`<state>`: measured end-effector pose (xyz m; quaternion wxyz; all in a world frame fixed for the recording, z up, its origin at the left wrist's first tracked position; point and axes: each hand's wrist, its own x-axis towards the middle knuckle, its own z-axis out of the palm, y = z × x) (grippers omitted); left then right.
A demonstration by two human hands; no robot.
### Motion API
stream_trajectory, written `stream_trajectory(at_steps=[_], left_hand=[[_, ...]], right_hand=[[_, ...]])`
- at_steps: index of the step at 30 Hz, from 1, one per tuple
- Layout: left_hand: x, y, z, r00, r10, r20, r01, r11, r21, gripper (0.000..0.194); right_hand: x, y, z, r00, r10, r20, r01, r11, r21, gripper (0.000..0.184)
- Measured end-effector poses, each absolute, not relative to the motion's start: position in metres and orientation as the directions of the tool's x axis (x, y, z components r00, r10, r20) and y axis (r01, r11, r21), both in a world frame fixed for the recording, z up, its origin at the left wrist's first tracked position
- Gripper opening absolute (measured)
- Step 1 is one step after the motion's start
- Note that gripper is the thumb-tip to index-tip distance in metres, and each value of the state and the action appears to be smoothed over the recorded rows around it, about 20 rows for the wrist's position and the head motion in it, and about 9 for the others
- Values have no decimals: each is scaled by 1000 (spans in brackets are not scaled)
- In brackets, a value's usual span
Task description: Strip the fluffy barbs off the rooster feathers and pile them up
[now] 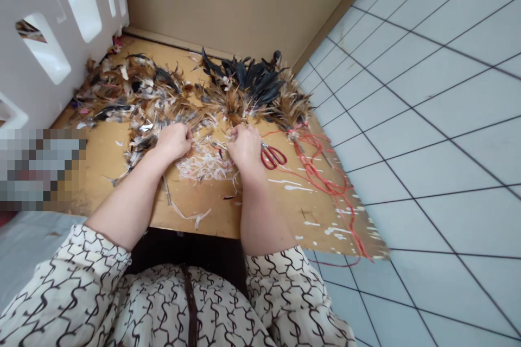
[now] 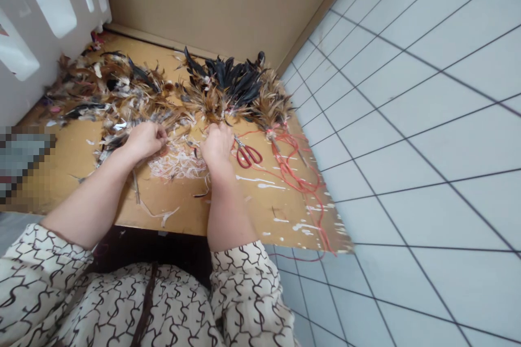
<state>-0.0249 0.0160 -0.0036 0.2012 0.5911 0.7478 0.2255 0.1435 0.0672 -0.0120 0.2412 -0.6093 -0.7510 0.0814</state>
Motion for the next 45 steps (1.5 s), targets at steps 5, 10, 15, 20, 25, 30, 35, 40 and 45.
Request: stream_trajectory(at_steps=[5, 10, 15, 20, 25, 30, 35, 40, 45], left_hand=[[-26, 17, -3, -320, 947, 10, 534, 172, 828, 14], [-18, 16, 3, -297, 951, -88, 76, 115, 990, 12], [-10, 11, 9, -200, 971, -131, -65, 120, 991, 16], [-10, 11, 7, -126, 980, -152, -37, 149, 988, 16], [-11, 13, 5, -121, 977, -177, -40, 173, 984, 10], [-11, 13, 3, -157, 975, -156, -39, 152, 988, 10], [-10, 16, -3, -191, 974, -121, 17, 127, 992, 10], [-11, 23, -11, -293, 953, 74, 409, 55, 911, 7], [-3, 27, 0, -181, 983, -16, 839, 163, 520, 21]], right_hand=[[136, 69, -13, -122, 955, 271, 704, 276, -654, 12], [124, 61, -16, -288, 955, 76, 246, 151, -957, 11], [116, 54, -18, -344, 937, 60, 4, 65, -998, 24], [114, 57, -19, -348, 937, 0, -95, -35, -995, 32], [114, 59, -21, -290, 956, -33, -154, -81, -985, 31], [113, 57, -19, -325, 945, -28, -176, -89, -980, 26], [109, 57, -20, -254, 967, -15, -145, -53, -988, 21], [108, 63, -18, -109, 988, -106, -178, -124, -976, 29], [105, 64, -5, -88, 975, -202, -222, -217, -950, 26]])
